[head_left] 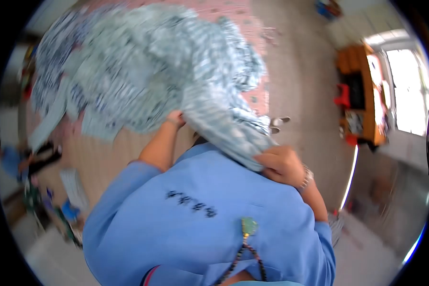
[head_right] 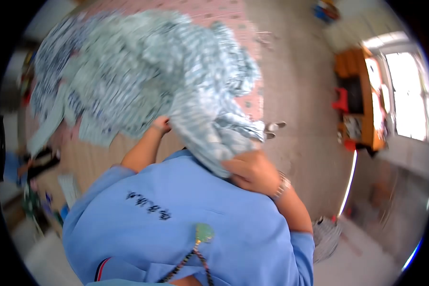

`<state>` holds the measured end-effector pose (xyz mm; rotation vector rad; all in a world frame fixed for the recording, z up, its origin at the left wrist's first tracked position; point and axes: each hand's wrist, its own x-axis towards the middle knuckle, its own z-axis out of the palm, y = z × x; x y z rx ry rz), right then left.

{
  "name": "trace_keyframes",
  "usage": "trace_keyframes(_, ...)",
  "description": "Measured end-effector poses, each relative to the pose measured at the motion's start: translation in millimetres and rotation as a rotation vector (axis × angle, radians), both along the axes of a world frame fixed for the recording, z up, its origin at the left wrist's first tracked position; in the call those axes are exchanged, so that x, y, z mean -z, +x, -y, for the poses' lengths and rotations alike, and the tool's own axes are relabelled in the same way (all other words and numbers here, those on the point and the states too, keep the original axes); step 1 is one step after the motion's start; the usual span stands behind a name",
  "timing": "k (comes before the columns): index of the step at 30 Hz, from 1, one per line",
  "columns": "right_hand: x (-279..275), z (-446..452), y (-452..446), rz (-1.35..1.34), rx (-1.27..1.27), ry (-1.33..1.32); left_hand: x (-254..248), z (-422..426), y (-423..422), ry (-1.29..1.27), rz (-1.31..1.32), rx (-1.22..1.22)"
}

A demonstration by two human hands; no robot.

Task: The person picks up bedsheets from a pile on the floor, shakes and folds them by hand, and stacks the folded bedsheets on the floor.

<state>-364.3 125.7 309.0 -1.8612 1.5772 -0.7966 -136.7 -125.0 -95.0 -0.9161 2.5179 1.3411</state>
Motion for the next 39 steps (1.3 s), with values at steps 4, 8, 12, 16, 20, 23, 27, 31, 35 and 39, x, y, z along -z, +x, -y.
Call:
trace_keyframes(4,-15.3,-1.7,-10.6,-0.006,-0.068,-0.016,3.6,2.4,-26.9,1.416,-0.373,-1.611)
trace_keyframes(8,-41.2,-14.4,-22.3,-0.088,-0.007,-0.074,-10.1,13.4,-43.7,1.637,-0.445,-1.607)
trace_keyframes(12,-69.6,-45.9,-18.5,-0.098,0.216,-0.347,-49.4,11.0,-48.5,1.689,-0.437,-1.497)
trace_keyframes(16,-100.2,-61.9,-9.9,-0.080,0.300,-0.529,-31.0,18.4,-70.8,1.895,-0.490,-1.639)
trace_keyframes(20,-108.4,-86.1,-13.7,-0.082,0.321,-0.565,-19.3,48.4,-109.9,1.558,-0.682,-1.464)
trace_keyframes(23,-120.5,-123.8,-30.3,-0.007,0.062,-0.426,-66.4,65.5,-115.8,1.623,-0.493,-1.249)
trace_keyframes(27,-127.3,-151.4,-4.9,-0.092,0.319,-0.593,-69.3,81.9,-118.0,1.595,-0.348,-1.279)
trace_keyframes(31,-114.8,-164.2,-14.6,0.003,0.256,-0.563,-28.5,125.1,-125.5,1.382,-0.539,-1.409)
trace_keyframes(35,-80.1,-108.7,4.8,-0.270,0.685,0.019,-203.6,104.6,-164.9,1.260,-0.803,-0.973)
trace_keyframes(39,-14.2,-35.2,0.7,0.245,0.582,0.136,-318.0,9.3,-189.0,0.896,-0.521,-0.289)
